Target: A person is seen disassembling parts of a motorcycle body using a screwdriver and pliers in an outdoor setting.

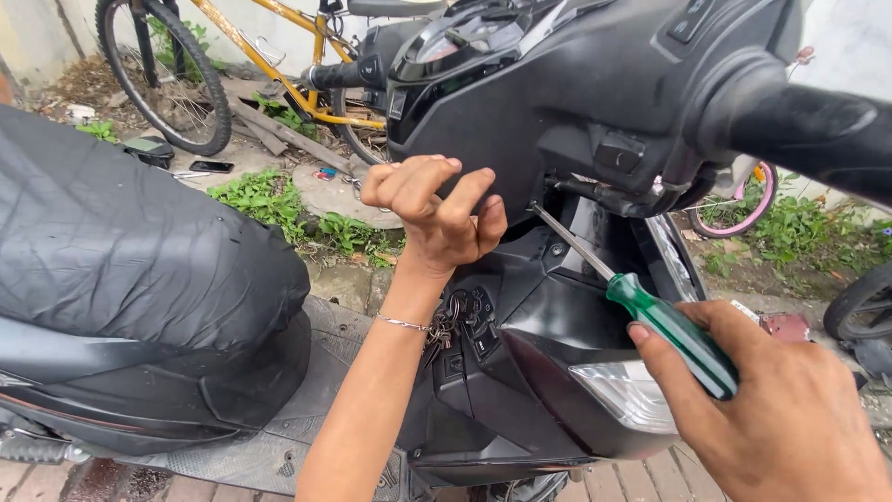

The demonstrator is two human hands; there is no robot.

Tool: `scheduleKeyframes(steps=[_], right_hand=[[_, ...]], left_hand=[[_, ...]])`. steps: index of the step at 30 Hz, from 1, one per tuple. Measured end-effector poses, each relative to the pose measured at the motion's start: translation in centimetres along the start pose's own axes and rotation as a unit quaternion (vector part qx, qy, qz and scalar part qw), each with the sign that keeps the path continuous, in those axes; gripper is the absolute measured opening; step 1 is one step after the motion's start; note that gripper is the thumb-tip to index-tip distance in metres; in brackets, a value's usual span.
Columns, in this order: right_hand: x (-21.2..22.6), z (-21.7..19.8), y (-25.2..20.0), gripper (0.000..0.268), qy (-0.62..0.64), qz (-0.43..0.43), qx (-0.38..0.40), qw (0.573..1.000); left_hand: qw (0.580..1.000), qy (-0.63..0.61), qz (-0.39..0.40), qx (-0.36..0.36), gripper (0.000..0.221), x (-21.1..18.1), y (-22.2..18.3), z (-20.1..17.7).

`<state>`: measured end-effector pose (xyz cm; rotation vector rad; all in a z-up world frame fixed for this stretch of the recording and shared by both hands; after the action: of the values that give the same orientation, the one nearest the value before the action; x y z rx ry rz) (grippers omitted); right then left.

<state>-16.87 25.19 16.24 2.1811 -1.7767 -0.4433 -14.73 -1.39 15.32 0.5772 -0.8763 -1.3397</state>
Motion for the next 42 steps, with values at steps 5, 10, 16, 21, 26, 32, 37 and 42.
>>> scheduleKeyframes(steps=[5, 10, 16, 21, 26, 32, 37, 42], right_hand=[[-0.1, -0.4, -0.1, 0.034, 0.092, 0.009, 0.004, 0.996], [0.8, -2.2, -1.4, 0.061, 0.134, -0.17, -0.152, 0.964], [0.7, -1.4, -1.6, 0.042, -0.09, -0.162, -0.229, 0.956], [2.7, -2.7, -1.2, 0.043, -0.043, -0.109, -0.144, 0.983], [3.5, -4.7, -0.2, 0.024, 0.128, -0.039, -0.086, 0.987], [4.2, -3.3, -0.9, 0.02, 0.332, 0.099, 0.119, 0.93], [2.3, -1.8, 0.0, 0.043, 0.042, 0.018, 0.041, 0.998], [2.5, -1.9, -2.1, 0.036, 0.097, -0.151, -0.172, 0.969]], left_hand=[[0.999, 0.005, -0.043, -0.005, 0.017, 0.6, -0.7, 0.1], [0.996, -0.036, -0.084, -0.01, 0.014, 1.3, -0.7, -0.6], [0.995, -0.027, -0.095, 0.001, 0.013, 0.6, -1.1, -0.3], [0.992, -0.01, -0.123, 0.002, 0.011, 0.8, -0.9, -0.4], [0.99, -0.005, -0.138, 0.024, 0.009, 0.9, -0.4, -0.3], [0.992, -0.019, -0.122, 0.04, 0.008, 0.5, -0.4, -0.4], [0.989, -0.065, -0.133, 0.024, 0.009, 0.7, -0.3, -1.0], [0.979, -0.103, -0.172, 0.037, 0.005, 0.5, -0.4, -3.9]])
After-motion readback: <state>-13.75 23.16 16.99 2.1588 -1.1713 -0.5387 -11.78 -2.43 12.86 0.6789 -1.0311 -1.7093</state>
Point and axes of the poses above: each hand's wrist, its own y-axis towards the middle knuckle, its own z-axis out of the palm, x = y × z, the point moved 7 cm from there along y, towards the middle knuckle, and after that the axes turned 2 degrees about -x, right-handed, at the moved point
